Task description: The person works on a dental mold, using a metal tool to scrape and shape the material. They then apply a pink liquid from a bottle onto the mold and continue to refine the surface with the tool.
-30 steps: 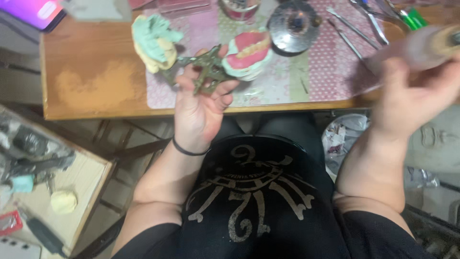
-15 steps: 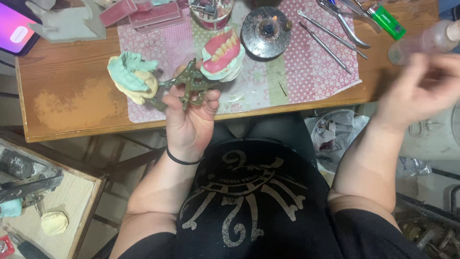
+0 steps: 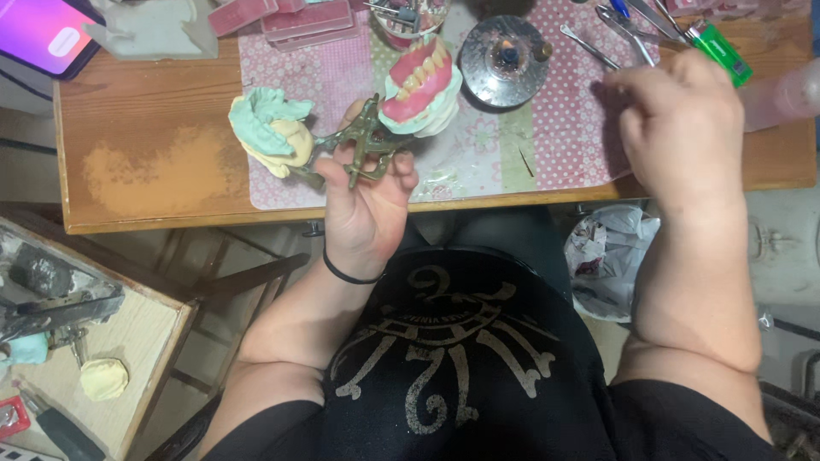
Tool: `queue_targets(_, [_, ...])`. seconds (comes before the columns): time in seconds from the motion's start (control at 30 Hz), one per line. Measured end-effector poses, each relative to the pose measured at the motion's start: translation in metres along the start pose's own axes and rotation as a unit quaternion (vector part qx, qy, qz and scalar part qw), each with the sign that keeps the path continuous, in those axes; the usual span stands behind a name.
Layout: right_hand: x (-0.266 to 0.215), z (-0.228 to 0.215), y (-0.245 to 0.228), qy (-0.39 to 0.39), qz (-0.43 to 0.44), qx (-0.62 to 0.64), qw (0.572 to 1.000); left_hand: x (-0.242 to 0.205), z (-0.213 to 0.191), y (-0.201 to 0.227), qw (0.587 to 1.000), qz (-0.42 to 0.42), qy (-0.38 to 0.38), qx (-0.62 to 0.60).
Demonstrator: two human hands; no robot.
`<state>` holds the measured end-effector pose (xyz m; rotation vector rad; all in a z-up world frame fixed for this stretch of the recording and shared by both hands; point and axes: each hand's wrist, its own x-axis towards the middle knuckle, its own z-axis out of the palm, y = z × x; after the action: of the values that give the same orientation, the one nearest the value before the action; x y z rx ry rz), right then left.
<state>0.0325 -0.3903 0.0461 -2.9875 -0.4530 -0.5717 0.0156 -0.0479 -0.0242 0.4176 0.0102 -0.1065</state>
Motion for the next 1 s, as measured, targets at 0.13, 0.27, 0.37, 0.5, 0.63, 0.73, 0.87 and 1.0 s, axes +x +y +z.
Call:
queue_targets(0.13, [0.017,-0.031,-0.033,-0.002,0.031,0.289,0.957,0.005,-0.004,-0.004,0.999,0.024,-0.025,-0.013])
queue_targets(0.27, [0.026,0.014,-0.067,0.156,0.097,0.503,0.845,0.001,0.001,-0.001,0.999,0.026,-0.028,-0.006])
queue_targets(0.37, [0.038,0.041,-0.091,0.291,0.146,0.639,0.697,0.000,-0.002,-0.002,0.999,0.038,-0.025,0.018])
queue_targets(0.5, [0.049,0.041,-0.104,0.232,0.207,0.676,0.669,-0.001,-0.007,-0.005,0.997,0.058,-0.043,0.025])
queue_targets(0.63, [0.048,0.041,-0.105,0.235,0.237,0.670,0.663,-0.003,-0.006,-0.006,0.997,0.055,-0.016,0.055])
queue_targets(0.73, [0.047,0.041,-0.103,0.242,0.217,0.662,0.675,-0.003,-0.005,-0.005,0.997,0.046,-0.017,0.053])
queue_targets(0.87, [0.046,0.043,-0.102,0.252,0.205,0.669,0.669,-0.003,-0.002,-0.003,0.997,0.041,-0.019,0.058])
queue_targets(1.0, [0.046,0.044,-0.102,0.264,0.204,0.659,0.675,-0.005,0.002,0.002,0.998,0.031,-0.020,0.058])
